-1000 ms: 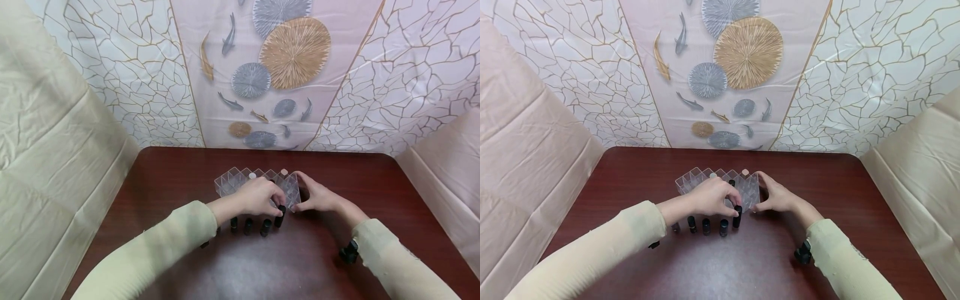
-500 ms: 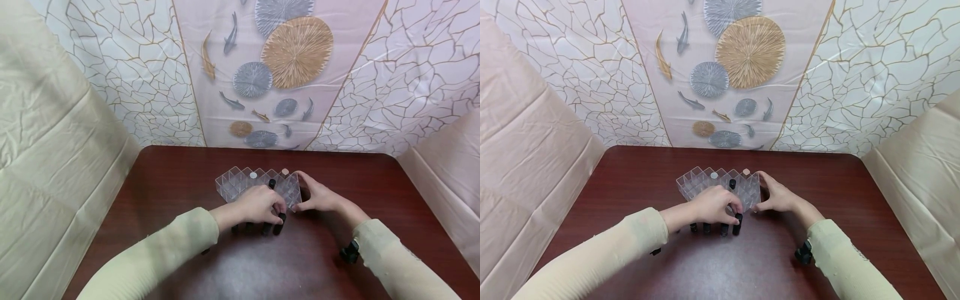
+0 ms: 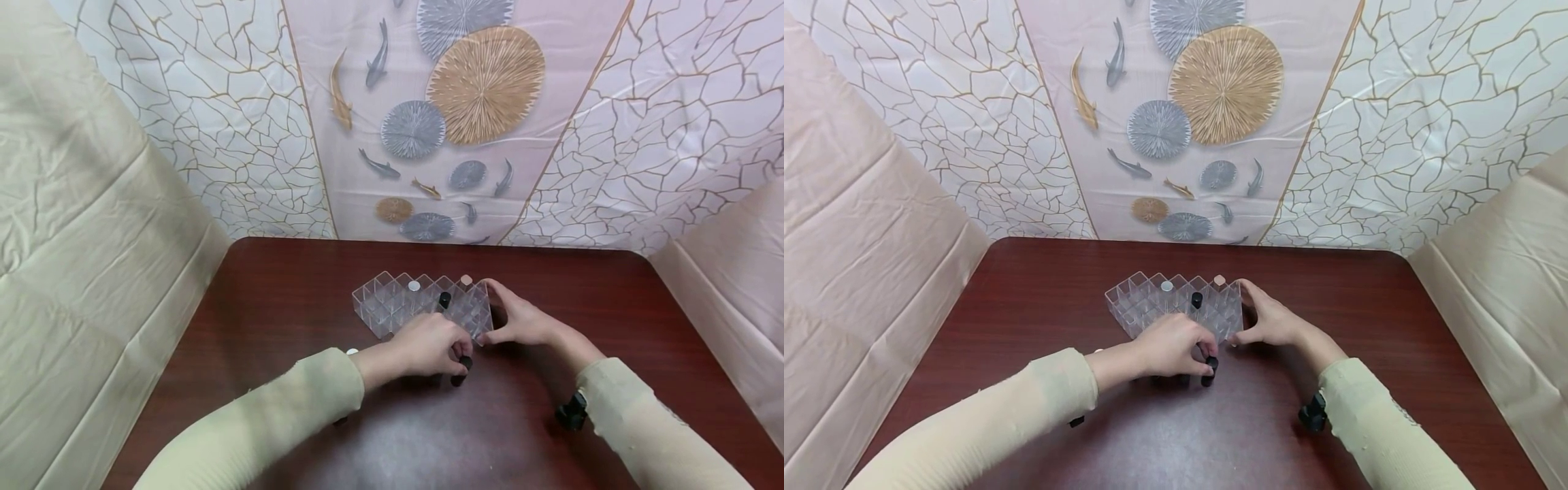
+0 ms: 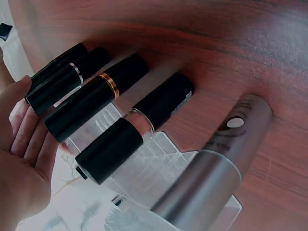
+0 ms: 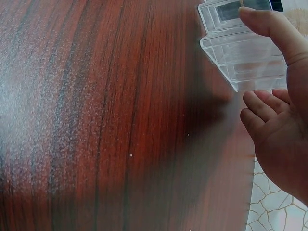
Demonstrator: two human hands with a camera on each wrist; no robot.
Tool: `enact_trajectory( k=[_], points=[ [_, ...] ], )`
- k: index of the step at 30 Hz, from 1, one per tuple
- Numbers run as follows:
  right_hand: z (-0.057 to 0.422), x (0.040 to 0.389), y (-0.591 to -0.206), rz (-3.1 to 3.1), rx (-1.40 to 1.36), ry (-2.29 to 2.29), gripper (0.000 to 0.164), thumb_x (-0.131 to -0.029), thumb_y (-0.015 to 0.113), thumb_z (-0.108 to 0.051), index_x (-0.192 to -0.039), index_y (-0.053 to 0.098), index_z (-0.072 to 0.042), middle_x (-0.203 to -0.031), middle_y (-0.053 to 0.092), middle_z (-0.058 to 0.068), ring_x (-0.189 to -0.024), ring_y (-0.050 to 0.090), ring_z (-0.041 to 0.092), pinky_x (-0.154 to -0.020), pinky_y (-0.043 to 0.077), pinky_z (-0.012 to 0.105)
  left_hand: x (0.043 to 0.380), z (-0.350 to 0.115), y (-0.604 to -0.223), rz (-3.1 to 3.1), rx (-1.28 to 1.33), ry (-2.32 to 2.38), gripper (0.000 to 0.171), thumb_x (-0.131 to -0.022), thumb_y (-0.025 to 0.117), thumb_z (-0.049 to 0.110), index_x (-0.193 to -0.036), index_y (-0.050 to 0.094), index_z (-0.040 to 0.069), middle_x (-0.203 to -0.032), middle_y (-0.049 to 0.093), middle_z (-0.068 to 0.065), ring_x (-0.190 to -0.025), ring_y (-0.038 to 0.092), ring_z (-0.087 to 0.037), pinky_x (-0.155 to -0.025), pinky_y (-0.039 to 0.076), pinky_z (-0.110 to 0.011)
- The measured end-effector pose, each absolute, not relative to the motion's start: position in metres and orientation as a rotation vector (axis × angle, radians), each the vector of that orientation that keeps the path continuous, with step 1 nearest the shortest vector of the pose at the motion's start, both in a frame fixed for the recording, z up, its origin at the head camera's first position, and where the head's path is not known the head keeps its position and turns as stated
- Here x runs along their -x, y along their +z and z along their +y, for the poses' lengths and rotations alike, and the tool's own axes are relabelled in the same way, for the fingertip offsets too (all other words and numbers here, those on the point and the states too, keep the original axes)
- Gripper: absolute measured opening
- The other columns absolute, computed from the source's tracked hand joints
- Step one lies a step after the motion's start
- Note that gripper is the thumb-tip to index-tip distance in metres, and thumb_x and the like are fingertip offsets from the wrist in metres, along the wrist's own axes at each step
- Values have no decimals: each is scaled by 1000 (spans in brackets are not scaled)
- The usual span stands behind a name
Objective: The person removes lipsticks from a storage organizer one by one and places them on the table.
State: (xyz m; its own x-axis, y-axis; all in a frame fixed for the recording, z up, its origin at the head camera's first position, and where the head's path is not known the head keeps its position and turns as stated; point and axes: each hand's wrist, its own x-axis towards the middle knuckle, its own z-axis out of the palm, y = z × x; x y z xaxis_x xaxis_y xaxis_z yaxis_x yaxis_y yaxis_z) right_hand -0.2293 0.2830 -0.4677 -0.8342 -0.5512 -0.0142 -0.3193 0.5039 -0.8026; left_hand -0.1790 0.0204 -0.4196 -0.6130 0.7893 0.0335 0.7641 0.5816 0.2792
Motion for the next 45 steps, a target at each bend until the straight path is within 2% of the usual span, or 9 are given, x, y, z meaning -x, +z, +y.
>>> enact_trajectory(
  k=[11, 19, 24, 33, 40, 45],
  points=[
    [283, 229, -467, 2481, 733, -1225, 100, -81, 95, -14, -156, 31, 1, -155, 53, 27, -149, 45, 44, -110, 30, 13, 174, 26, -420, 2711, -1305, 427, 16, -86, 89, 40, -96, 80, 32, -87, 75, 26, -82, 65, 11, -68, 48, -17],
    [285, 228, -466, 2512, 714, -1183, 102, -81, 95, -18, -157, 29, 1, -155, 53, 27, -149, 46, 44, -109, 31, 14, 174, 24, -420, 2715, -1310, 436, 21, -83, 90, 43, -99, 80, 32, -89, 77, 24, -83, 65, 11, -70, 48, -17],
    [284, 228, -465, 2501, 732, -1191, 98, -82, 95, -17, -155, 32, 0, -153, 55, 26, -148, 47, 43, -110, 34, 18, 175, 18, -414, 2702, -1330, 477, 26, -83, 91, 45, -103, 82, 31, -92, 78, 22, -83, 66, 6, -71, 50, -19],
    [282, 228, -464, 2498, 726, -1181, 98, -81, 95, -17, -155, 32, -1, -150, 58, 25, -146, 50, 42, -113, 39, 35, 188, -4, -398, 2677, -1318, 599, 34, -83, 91, 46, -109, 83, 26, -103, 81, 15, -95, 73, 0, -80, 53, -20],
    [281, 229, -467, 2486, 760, -1219, 94, -80, 95, -14, -150, 35, -1, -143, 64, 22, -140, 55, 41, -108, 34, 17, 203, -34, -380, 2689, -1224, 680, 34, -85, 90, 45, -111, 83, 24, -107, 81, 11, -103, 74, -6, -90, 56, -28],
    [282, 230, -468, 2478, 747, -1226, 95, -79, 96, -13, -151, 34, 0, -145, 62, 24, -144, 52, 41, -107, 31, 13, 213, -55, -372, 2728, -1199, 687, 37, -82, 92, 44, -111, 83, 23, -107, 81, 10, -103, 74, -6, -91, 55, -28]
  ],
)
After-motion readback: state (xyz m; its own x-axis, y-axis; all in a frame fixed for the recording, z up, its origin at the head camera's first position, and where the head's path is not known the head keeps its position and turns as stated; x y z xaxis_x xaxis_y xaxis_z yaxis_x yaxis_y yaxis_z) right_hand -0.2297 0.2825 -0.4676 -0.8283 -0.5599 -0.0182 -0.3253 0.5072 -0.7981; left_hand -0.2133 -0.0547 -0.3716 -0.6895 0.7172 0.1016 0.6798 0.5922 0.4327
